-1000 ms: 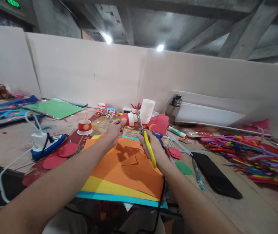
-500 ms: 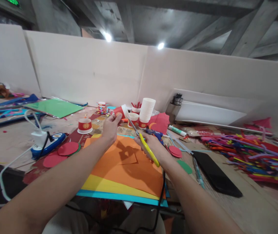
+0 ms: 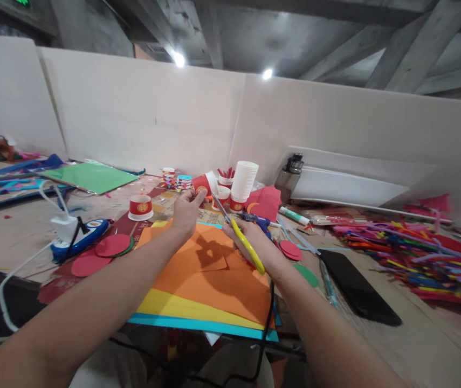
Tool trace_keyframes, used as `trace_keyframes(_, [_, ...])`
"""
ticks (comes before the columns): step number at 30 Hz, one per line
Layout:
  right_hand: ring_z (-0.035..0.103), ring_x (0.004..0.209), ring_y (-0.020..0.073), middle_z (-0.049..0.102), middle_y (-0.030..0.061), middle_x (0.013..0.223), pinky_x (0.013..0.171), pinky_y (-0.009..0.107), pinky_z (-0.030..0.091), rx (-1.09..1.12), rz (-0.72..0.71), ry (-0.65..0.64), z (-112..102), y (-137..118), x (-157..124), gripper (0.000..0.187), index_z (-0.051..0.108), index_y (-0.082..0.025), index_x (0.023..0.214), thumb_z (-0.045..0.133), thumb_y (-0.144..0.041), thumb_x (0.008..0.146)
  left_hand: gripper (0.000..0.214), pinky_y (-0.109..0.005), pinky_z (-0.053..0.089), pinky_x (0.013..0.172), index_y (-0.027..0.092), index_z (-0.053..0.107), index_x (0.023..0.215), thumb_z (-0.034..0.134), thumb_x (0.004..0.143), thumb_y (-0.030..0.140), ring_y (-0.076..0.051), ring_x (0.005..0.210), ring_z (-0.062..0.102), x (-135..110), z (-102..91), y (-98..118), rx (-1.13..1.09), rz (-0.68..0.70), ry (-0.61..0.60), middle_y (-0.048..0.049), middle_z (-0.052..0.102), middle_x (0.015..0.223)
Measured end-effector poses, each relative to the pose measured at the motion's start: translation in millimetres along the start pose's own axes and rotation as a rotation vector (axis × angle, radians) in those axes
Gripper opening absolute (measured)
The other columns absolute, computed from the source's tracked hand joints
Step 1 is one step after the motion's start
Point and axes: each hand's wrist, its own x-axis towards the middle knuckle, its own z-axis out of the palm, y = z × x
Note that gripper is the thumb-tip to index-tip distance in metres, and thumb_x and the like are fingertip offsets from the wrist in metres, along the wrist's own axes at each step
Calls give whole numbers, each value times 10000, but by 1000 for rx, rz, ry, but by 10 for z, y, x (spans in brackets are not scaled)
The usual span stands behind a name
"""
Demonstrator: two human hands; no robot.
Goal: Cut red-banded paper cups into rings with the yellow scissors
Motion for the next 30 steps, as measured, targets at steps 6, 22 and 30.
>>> trace_keyframes(6, [469,441,105,544,-18,524,397,194,288,54,-11,40,20,17,-4,348,646,-199,754,598,-533,835,242,-212,410,596,146,621,693,733,738,356,-76,560,530,1,-3,-18,23,14,-4,11,625,616])
trace_keyframes(22, [473,426,105,552,-21,520,398,198,302,59,7,47,70,75,36,328,633,-206,746,609,-522,828,263,-210,379,574,155,603,676,731,742,375,-72,538,498,-18,-2,-12,52,6,6,14,615,602])
trace_keyframes(30, [522,468,132,566,-9,518,442,219,365,15,-8,60,33,59,25,248,637,-215,707,641,-442,806,285,-203,380,559,156,596,722,766,699,382,-69,544,515,27,-10,-3,-74,-45,47,32,592,610])
